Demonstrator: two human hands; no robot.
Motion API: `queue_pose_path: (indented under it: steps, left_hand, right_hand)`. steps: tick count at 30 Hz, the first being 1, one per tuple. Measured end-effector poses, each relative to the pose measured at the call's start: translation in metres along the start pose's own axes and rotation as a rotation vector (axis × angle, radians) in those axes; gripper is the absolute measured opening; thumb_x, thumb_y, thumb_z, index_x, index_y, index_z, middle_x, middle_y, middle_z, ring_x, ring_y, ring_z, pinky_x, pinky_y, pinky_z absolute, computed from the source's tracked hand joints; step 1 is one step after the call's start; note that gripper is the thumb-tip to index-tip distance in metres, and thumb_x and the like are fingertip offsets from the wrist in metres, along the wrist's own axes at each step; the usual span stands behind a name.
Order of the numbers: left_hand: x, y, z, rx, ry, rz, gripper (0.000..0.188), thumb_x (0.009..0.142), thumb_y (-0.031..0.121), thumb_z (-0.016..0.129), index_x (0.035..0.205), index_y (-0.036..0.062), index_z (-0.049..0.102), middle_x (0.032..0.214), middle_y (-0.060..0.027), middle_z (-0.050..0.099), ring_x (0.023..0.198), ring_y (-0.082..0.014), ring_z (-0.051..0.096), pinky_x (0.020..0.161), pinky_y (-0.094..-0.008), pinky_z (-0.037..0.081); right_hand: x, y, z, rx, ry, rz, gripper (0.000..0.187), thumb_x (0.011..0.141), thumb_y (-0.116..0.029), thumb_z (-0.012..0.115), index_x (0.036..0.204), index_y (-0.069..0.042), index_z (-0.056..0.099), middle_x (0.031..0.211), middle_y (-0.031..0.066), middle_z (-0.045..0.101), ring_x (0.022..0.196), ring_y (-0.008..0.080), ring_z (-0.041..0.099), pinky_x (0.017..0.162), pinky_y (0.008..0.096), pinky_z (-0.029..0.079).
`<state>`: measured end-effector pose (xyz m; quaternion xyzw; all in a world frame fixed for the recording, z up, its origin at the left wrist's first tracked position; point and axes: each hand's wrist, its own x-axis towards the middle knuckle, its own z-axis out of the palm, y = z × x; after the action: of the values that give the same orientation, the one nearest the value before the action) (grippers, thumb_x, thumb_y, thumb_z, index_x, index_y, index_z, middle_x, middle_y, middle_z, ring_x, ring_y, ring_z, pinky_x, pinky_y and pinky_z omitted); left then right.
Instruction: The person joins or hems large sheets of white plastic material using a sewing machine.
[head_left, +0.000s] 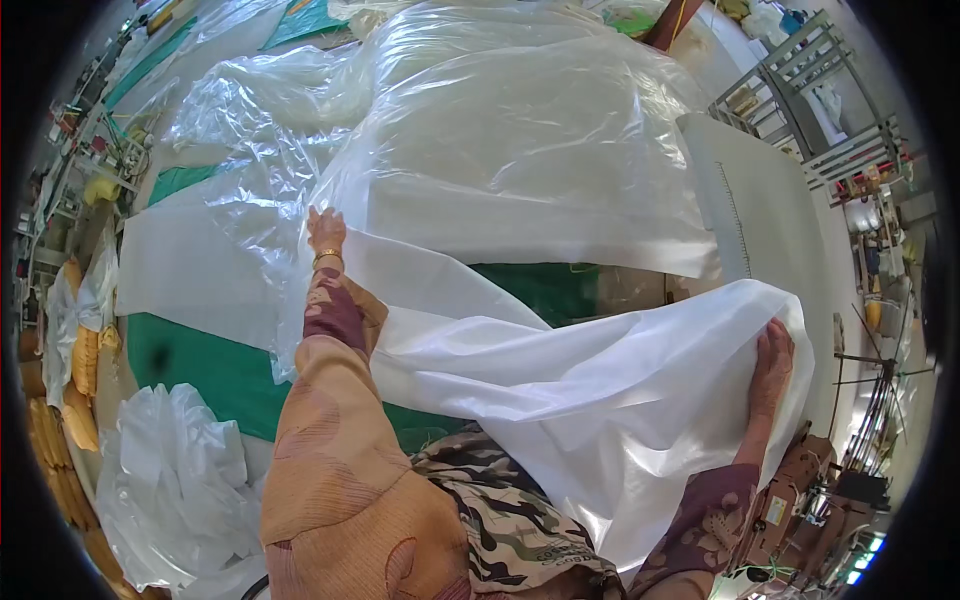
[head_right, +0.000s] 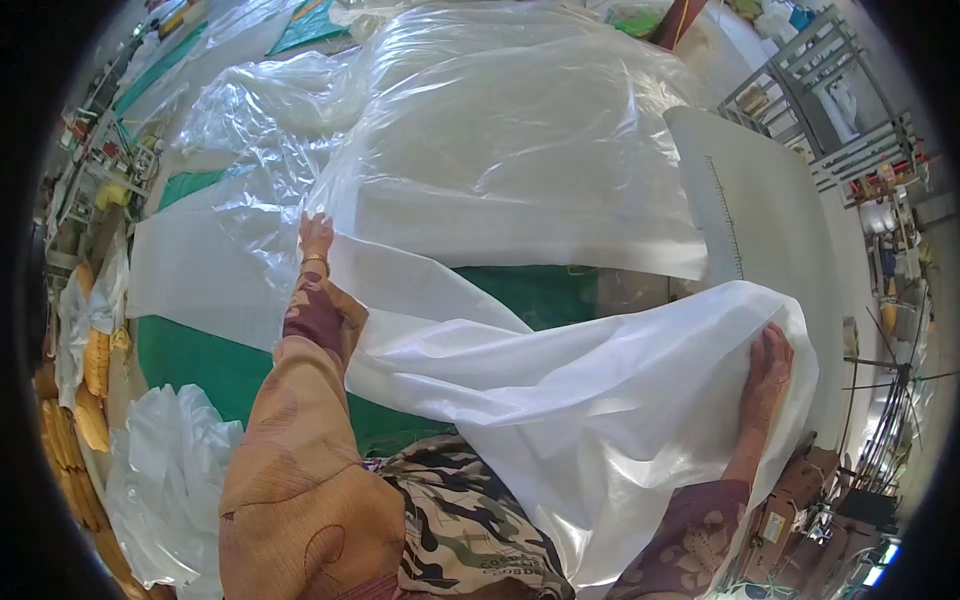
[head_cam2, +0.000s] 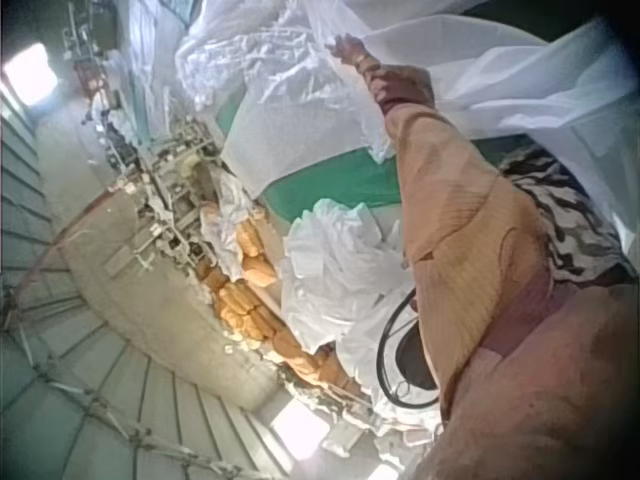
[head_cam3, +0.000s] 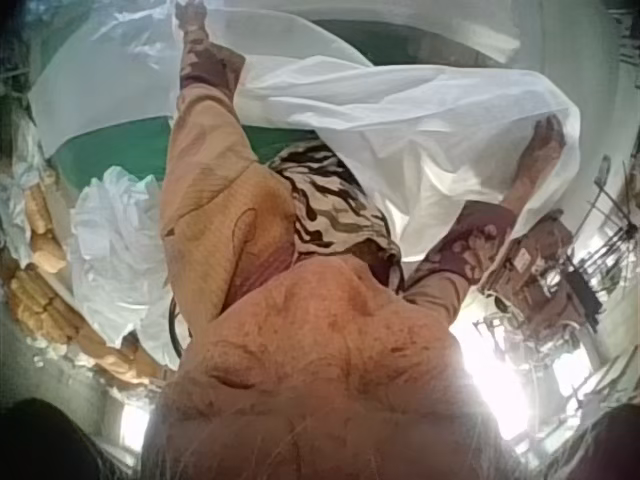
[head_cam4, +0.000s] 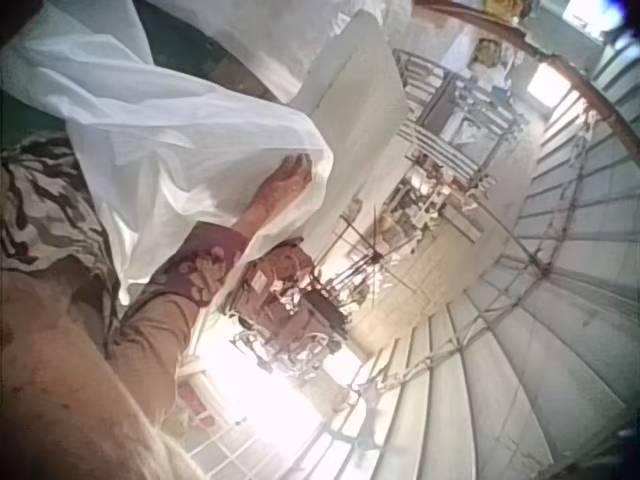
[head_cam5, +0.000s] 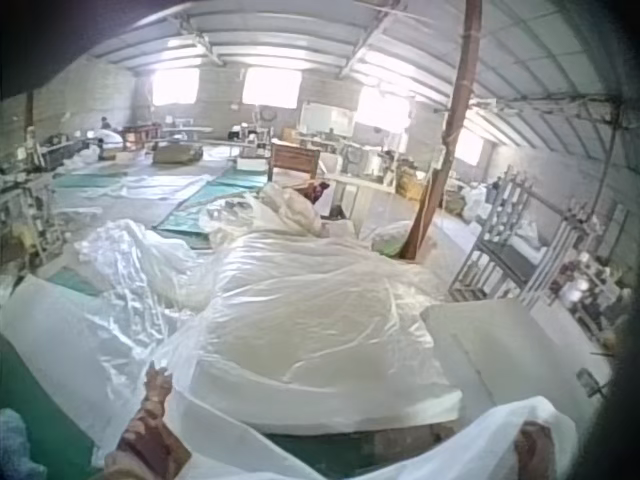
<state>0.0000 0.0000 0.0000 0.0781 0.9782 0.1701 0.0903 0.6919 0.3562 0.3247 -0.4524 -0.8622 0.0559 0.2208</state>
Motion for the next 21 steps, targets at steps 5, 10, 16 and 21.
queue_pose_path:
  steps: [5,10,16,21]
  left_hand:
    - [-0.013,0.039,-0.002,0.017,0.157,0.11,0.045,0.089,0.043,0.06,0.127,0.0192,0.06,0.15,-0.0145,0.038,0.138,-0.0328,0.035,0.101,-0.0579,0.039]
    - [-0.058,0.111,0.008,-0.155,0.271,0.492,0.052,0.086,0.041,0.067,0.127,0.0095,0.059,0.145,-0.015,0.045,0.136,-0.0317,0.04,0.105,-0.0524,0.036]
    - [-0.078,0.156,0.011,-0.104,0.187,0.621,0.043,0.085,0.03,0.068,0.122,0.0094,0.061,0.138,-0.0125,0.052,0.131,-0.0316,0.045,0.105,-0.0471,0.036]
    - [-0.071,0.164,0.008,-0.015,0.147,0.63,0.026,0.081,0.017,0.067,0.106,0.0094,0.067,0.12,-0.0091,0.061,0.116,-0.027,0.054,0.097,-0.0437,0.041]
  right_hand:
    - [0.0,0.001,0.008,0.259,0.045,0.045,0.025,0.096,-0.008,0.054,0.119,0.0,0.06,0.126,0.014,0.059,0.12,0.0309,0.051,0.103,0.0391,0.042]
    - [-0.002,-0.005,0.004,0.134,-0.005,0.026,0.027,0.096,-0.003,0.051,0.122,0.002,0.057,0.129,0.0134,0.054,0.12,0.0263,0.051,0.104,0.0356,0.043]
    - [-0.001,-0.009,0.007,0.178,0.009,0.088,0.027,0.096,-0.001,0.052,0.122,0.001,0.057,0.127,0.0139,0.055,0.118,0.0261,0.052,0.102,0.0358,0.045]
    - [0.0,-0.008,0.007,0.002,0.03,-0.025,0.026,0.096,-0.005,0.054,0.121,0.0,0.058,0.121,0.0152,0.06,0.115,0.0299,0.054,0.097,0.0389,0.046]
